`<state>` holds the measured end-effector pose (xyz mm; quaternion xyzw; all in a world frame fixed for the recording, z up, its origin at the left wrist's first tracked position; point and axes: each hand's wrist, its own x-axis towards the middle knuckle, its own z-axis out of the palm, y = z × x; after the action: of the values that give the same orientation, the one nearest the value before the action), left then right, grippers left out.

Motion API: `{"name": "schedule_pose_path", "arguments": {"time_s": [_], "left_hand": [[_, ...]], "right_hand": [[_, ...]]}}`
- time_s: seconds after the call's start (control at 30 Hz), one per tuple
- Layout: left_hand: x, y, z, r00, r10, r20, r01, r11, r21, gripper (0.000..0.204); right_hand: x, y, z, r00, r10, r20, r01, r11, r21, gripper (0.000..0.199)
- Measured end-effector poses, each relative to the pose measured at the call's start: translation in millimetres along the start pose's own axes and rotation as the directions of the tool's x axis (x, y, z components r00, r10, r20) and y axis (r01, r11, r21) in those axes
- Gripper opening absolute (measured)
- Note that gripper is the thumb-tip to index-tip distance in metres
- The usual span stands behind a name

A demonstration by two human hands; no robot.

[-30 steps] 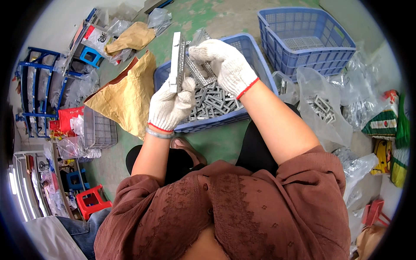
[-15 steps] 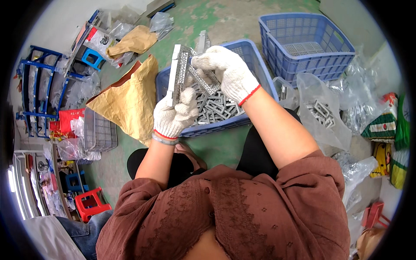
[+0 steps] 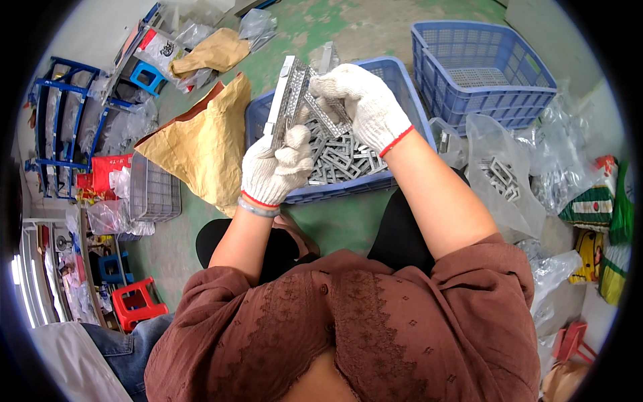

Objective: The person sits on the floor and sorts small rectangular metal parts from a large sack into a blue plastic crate. They pick up handfuls of parts, inspect them, and place them into the crate.

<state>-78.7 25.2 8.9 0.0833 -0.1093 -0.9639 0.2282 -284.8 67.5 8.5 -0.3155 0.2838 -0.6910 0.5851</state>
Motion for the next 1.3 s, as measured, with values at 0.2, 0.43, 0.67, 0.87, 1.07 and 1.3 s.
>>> {"name": "schedule_pose_path", "arguments": {"time_s": [0.2, 0.43, 0.67, 0.87, 1.07, 1.3], "left_hand": [[-2, 1, 1, 1.0, -0.016, -0.005, 0.016, 1.0, 0.02, 0.05], [-3, 5, -3, 0.975, -0.083, 0.205, 0.116, 0.981, -0.153, 0.05], [-13, 10, 4, 0.961, -0.051, 0.27, 0.083, 0.991, -0.109, 0.059], [-13, 79, 5, 0.972, 0.236, -0.02, -0.214, 0.911, 0.353, 0.045], [-17, 207, 27, 0.822, 0.547, -0.157, 0.035, 0.226, 0.973, 0.025], [5, 299, -22, 0.756, 0.619, 0.214, 0.567, -0.782, 0.261, 0.026]], "right_hand": [[-1, 1, 0, 0.998, 0.045, -0.043, -0.044, 0.999, 0.021, 0.007], [3, -1, -3, 0.998, 0.066, 0.0, -0.066, 0.998, 0.01, 0.007], [5, 5, -3, 1.0, -0.004, -0.026, 0.003, 0.999, -0.04, 0.007], [-2, -6, 0, 0.987, 0.002, -0.161, -0.007, 1.0, -0.03, 0.016], [3, -4, -3, 0.99, -0.013, -0.143, 0.008, 0.999, -0.038, 0.014], [10, 0, 6, 0.985, -0.017, -0.174, 0.008, 0.999, -0.048, 0.015]]}}
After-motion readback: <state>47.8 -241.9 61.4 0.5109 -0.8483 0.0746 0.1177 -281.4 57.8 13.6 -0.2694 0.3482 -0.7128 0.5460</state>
